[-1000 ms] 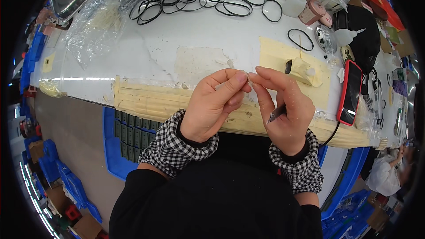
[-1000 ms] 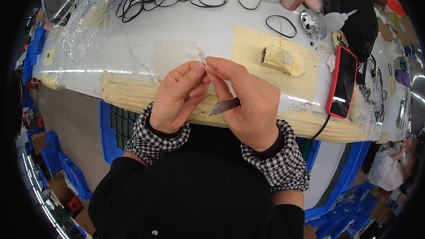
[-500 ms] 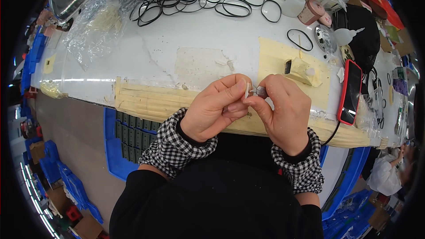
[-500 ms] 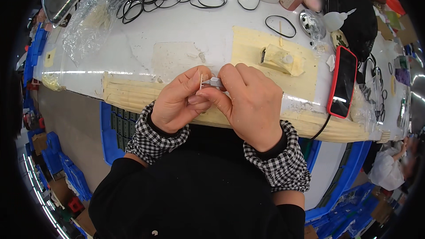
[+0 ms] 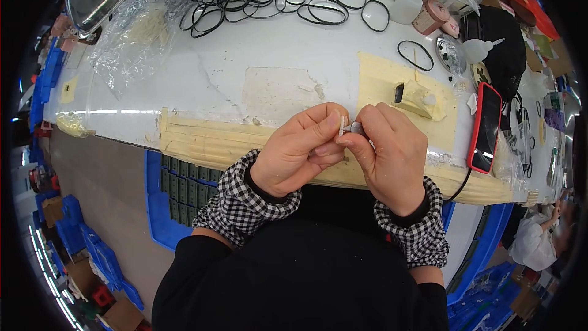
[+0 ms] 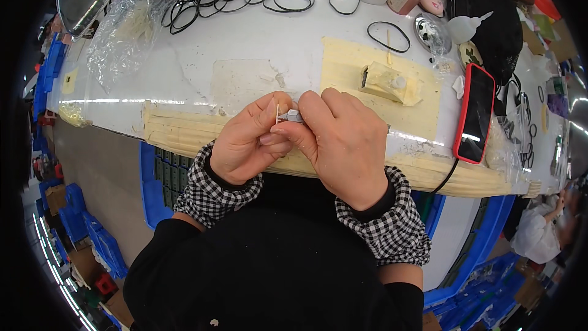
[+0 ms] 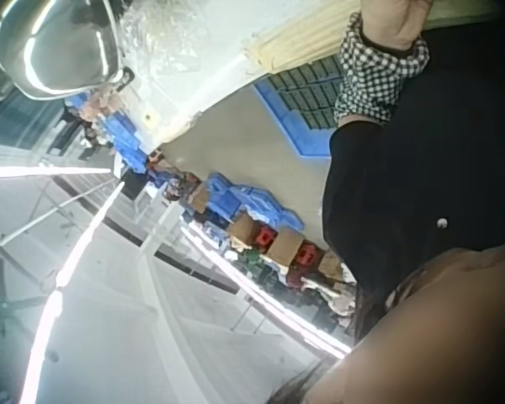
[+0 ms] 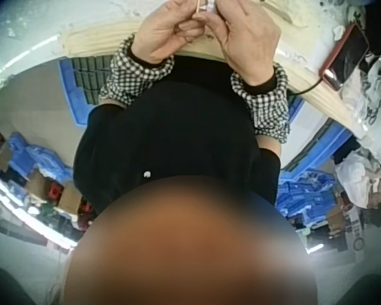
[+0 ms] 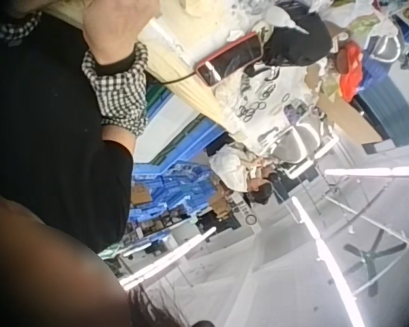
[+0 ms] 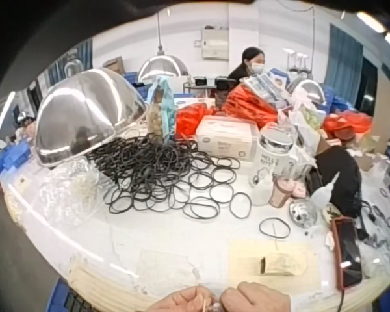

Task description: Manually assemble small electronic components and connectors at a factory workbench.

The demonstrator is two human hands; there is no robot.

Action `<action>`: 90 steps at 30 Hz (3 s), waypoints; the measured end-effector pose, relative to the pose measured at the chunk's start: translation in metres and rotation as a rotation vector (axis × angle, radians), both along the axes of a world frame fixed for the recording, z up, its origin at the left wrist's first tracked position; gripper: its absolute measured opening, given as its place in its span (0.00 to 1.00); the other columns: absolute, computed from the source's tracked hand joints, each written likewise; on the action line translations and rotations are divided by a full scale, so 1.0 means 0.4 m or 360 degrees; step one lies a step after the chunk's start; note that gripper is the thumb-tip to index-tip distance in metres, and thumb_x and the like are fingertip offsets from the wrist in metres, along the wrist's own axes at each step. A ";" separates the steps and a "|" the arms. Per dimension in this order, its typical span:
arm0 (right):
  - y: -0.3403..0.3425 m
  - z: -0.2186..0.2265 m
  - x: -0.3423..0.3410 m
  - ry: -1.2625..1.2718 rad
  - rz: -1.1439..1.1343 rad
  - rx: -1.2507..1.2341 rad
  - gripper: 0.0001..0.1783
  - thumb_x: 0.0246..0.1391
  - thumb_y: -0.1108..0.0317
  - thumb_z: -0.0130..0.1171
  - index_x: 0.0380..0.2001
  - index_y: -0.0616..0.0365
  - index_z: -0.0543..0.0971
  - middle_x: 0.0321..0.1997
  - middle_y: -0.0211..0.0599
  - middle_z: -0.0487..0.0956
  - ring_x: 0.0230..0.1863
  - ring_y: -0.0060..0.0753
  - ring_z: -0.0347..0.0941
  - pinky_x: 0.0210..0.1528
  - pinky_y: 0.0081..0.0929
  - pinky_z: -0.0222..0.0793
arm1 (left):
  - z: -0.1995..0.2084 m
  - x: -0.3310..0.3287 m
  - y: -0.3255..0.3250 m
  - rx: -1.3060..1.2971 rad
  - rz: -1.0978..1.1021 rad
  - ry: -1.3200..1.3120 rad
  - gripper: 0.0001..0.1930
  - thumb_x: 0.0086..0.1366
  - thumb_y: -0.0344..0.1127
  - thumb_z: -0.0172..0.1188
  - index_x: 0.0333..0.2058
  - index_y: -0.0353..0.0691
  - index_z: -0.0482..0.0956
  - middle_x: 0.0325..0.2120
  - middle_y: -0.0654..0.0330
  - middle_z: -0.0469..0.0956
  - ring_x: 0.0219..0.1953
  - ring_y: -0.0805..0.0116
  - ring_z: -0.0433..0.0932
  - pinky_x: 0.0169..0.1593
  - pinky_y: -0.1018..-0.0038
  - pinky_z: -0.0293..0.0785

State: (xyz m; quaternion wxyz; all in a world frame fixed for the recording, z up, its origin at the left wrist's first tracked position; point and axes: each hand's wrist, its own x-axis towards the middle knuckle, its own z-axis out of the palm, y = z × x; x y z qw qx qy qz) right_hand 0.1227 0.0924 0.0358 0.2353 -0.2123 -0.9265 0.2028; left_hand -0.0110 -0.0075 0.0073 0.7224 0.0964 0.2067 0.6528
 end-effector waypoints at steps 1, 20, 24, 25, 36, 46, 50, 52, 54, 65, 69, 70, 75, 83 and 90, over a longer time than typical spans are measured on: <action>0.000 -0.001 -0.001 0.0025 -0.0008 -0.0021 0.19 0.47 0.49 0.59 0.24 0.54 0.70 0.20 0.32 0.65 0.22 0.36 0.67 0.23 0.30 0.61 | -0.001 0.000 0.000 0.0012 0.0000 0.0004 0.10 0.71 0.40 0.46 0.34 0.40 0.69 0.26 0.70 0.65 0.23 0.85 0.56 0.29 0.86 0.58; -0.003 0.005 -0.004 0.0047 -0.0016 -0.0058 0.18 0.46 0.50 0.60 0.24 0.53 0.70 0.20 0.33 0.65 0.22 0.36 0.66 0.24 0.31 0.61 | -0.004 0.001 0.000 0.0045 -0.0008 -0.0011 0.10 0.71 0.40 0.46 0.34 0.39 0.69 0.26 0.70 0.65 0.23 0.84 0.56 0.30 0.85 0.58; -0.003 -0.003 -0.003 0.0070 -0.0015 -0.0074 0.18 0.46 0.50 0.60 0.24 0.53 0.70 0.20 0.32 0.65 0.22 0.36 0.66 0.24 0.31 0.61 | 0.003 0.008 0.002 -0.0019 0.0024 0.0035 0.11 0.71 0.41 0.46 0.35 0.40 0.67 0.24 0.71 0.63 0.22 0.86 0.55 0.28 0.87 0.55; -0.003 -0.002 -0.003 0.0059 -0.0014 -0.0067 0.18 0.46 0.50 0.60 0.24 0.53 0.70 0.20 0.32 0.65 0.23 0.36 0.66 0.24 0.31 0.61 | 0.001 0.005 0.000 -0.0002 0.0012 0.0000 0.11 0.71 0.41 0.46 0.35 0.40 0.68 0.25 0.71 0.64 0.22 0.85 0.55 0.29 0.86 0.57; -0.006 -0.006 -0.002 0.0085 -0.0010 -0.0091 0.19 0.46 0.49 0.60 0.25 0.54 0.70 0.20 0.33 0.65 0.23 0.37 0.67 0.24 0.31 0.62 | -0.011 0.007 0.001 0.0024 -0.0009 -0.0027 0.11 0.71 0.41 0.46 0.34 0.40 0.68 0.26 0.71 0.64 0.23 0.85 0.56 0.30 0.86 0.58; -0.008 -0.005 -0.002 0.0077 -0.0008 -0.0092 0.20 0.47 0.48 0.58 0.25 0.54 0.70 0.21 0.34 0.65 0.24 0.37 0.66 0.25 0.31 0.62 | -0.006 0.011 0.001 -0.0020 -0.0005 -0.0074 0.11 0.71 0.41 0.46 0.35 0.40 0.68 0.26 0.70 0.65 0.23 0.85 0.56 0.29 0.86 0.58; -0.007 -0.009 -0.002 0.0102 -0.0011 -0.0095 0.20 0.47 0.48 0.58 0.25 0.54 0.70 0.21 0.34 0.65 0.24 0.38 0.67 0.25 0.31 0.62 | -0.005 0.013 0.001 -0.0044 0.0004 -0.0084 0.10 0.71 0.41 0.46 0.35 0.40 0.68 0.26 0.70 0.65 0.23 0.85 0.56 0.29 0.86 0.58; -0.007 -0.009 -0.002 0.0100 -0.0004 -0.0096 0.20 0.47 0.48 0.58 0.25 0.54 0.70 0.21 0.34 0.65 0.24 0.38 0.67 0.25 0.31 0.62 | -0.016 0.012 0.001 0.0037 -0.0009 -0.0101 0.10 0.71 0.41 0.46 0.35 0.40 0.68 0.26 0.70 0.65 0.23 0.85 0.56 0.29 0.86 0.58; -0.006 -0.007 0.000 0.0091 0.0004 -0.0102 0.19 0.47 0.49 0.58 0.25 0.54 0.70 0.21 0.33 0.65 0.24 0.38 0.67 0.25 0.31 0.62 | -0.019 0.013 0.002 0.0067 -0.0013 -0.0107 0.10 0.71 0.41 0.46 0.35 0.40 0.67 0.26 0.70 0.65 0.23 0.85 0.56 0.29 0.86 0.58; 0.006 -0.008 0.009 0.0118 0.0048 -0.0276 0.19 0.44 0.54 0.65 0.20 0.56 0.70 0.17 0.32 0.65 0.19 0.34 0.65 0.20 0.29 0.60 | 0.008 0.008 -0.006 -0.0068 0.0119 0.0290 0.10 0.70 0.37 0.47 0.32 0.39 0.69 0.23 0.70 0.64 0.22 0.83 0.56 0.28 0.86 0.55; 0.009 -0.008 0.018 0.0164 -0.0019 -0.0365 0.18 0.42 0.58 0.67 0.20 0.57 0.70 0.17 0.32 0.66 0.18 0.33 0.65 0.20 0.27 0.60 | 0.005 0.012 -0.009 -0.0121 0.0274 0.0452 0.08 0.68 0.36 0.51 0.33 0.38 0.70 0.21 0.70 0.65 0.22 0.84 0.56 0.27 0.85 0.54; 0.009 -0.008 0.019 0.0190 -0.0041 -0.0398 0.17 0.43 0.60 0.67 0.20 0.57 0.70 0.17 0.32 0.67 0.18 0.32 0.65 0.20 0.26 0.60 | 0.008 0.013 -0.009 -0.0149 0.0299 0.0481 0.08 0.68 0.36 0.51 0.33 0.38 0.71 0.21 0.70 0.65 0.22 0.84 0.56 0.26 0.85 0.54; 0.003 -0.006 0.029 0.0214 -0.0109 -0.0622 0.11 0.44 0.69 0.67 0.23 0.59 0.73 0.19 0.32 0.69 0.19 0.27 0.65 0.21 0.23 0.61 | 0.003 0.017 -0.010 -0.0222 0.0419 0.0629 0.07 0.66 0.34 0.54 0.33 0.37 0.72 0.19 0.71 0.65 0.21 0.85 0.56 0.25 0.86 0.52; -0.001 0.013 0.026 0.0274 -0.0002 -0.0750 0.07 0.44 0.78 0.62 0.30 0.61 0.78 0.23 0.35 0.72 0.22 0.26 0.70 0.26 0.20 0.66 | 0.006 0.021 -0.012 -0.0239 0.0515 0.0812 0.05 0.65 0.32 0.55 0.32 0.37 0.73 0.20 0.73 0.66 0.21 0.88 0.57 0.25 0.88 0.54; -0.011 0.010 0.017 0.0394 0.0100 -0.0662 0.07 0.44 0.82 0.59 0.29 0.63 0.76 0.24 0.36 0.72 0.23 0.27 0.71 0.27 0.19 0.69 | 0.005 0.023 -0.016 -0.0215 0.0582 0.1024 0.05 0.65 0.31 0.56 0.32 0.37 0.73 0.23 0.73 0.69 0.23 0.89 0.60 0.27 0.89 0.57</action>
